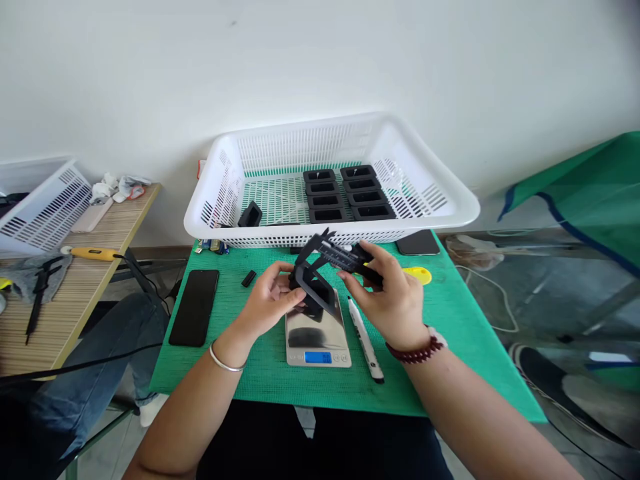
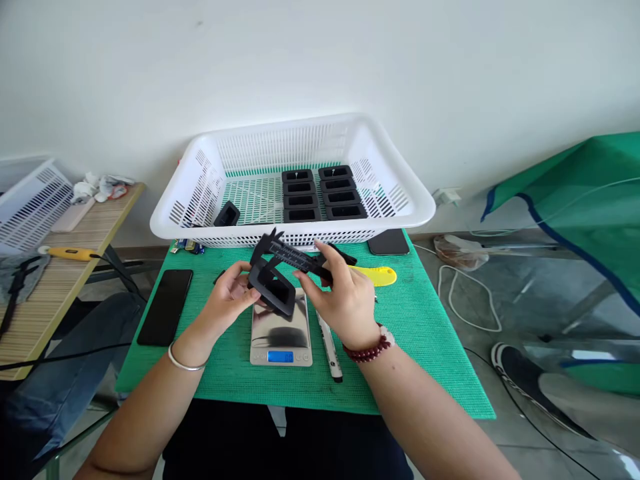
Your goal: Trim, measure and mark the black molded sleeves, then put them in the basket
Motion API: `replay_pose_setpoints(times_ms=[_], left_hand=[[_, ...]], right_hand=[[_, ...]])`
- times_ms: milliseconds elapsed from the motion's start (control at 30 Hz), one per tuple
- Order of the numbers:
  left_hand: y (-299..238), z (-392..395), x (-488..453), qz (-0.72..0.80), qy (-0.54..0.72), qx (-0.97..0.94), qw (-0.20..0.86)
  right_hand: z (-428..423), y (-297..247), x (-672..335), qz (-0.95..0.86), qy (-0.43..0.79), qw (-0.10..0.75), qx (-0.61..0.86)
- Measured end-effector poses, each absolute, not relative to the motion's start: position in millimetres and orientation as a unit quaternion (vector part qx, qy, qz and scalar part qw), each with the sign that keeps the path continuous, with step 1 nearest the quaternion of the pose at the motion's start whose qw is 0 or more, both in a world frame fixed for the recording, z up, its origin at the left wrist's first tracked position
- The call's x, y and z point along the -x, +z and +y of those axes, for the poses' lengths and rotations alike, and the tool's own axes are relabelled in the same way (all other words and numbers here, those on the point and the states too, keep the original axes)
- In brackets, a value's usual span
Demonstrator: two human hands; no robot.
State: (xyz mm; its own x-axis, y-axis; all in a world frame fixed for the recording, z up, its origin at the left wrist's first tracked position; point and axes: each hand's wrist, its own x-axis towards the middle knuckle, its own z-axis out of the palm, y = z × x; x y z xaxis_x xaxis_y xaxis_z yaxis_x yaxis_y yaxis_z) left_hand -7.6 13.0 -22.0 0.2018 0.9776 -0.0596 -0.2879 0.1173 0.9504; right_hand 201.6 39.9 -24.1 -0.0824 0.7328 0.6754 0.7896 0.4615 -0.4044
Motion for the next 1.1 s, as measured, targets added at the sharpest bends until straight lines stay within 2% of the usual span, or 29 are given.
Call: replay_pose_setpoints(times_ms=[167,300,433,600,733,900,1100], left_hand=[[-21.0,19.6,13.7,0.424,0.618,-0.393,0.533],[-15.2,27.5,24.2,0.439,0.707,-0.271,0.484],[-13.9,31.2,27.5,0.442,0.721,-0.208,0.491],[-18.8,30.9,23.9,0.447,0.691,-0.222,0.522],[-20.5,31.7,23.8,0.45,0.68,-0.223,0.534],[-18.4,32.5,24.2,0.46,0.688,-0.195,0.526],[-13.9,30.5,25.0,0.449,0.671,-0.206,0.553]], right_hand=[[45.7,-23.2,-202.4,-0.722,0.026,0.452,0.523],[51.8,-28.1,-202.3,-0.787,0.07,0.356,0.499],[58.8,-39.7,-201.7,-0.824,0.114,0.253,0.494],[71.3,-53.3,-205.0,-0.832,0.144,0.272,0.461],[78.2,-54.1,-207.5,-0.845,0.122,0.304,0.423],[82.1,-52.2,-215.8,-0.79,0.029,0.348,0.504],[93.9,-68.7,-235.6,-0.699,-0.075,0.293,0.648]])
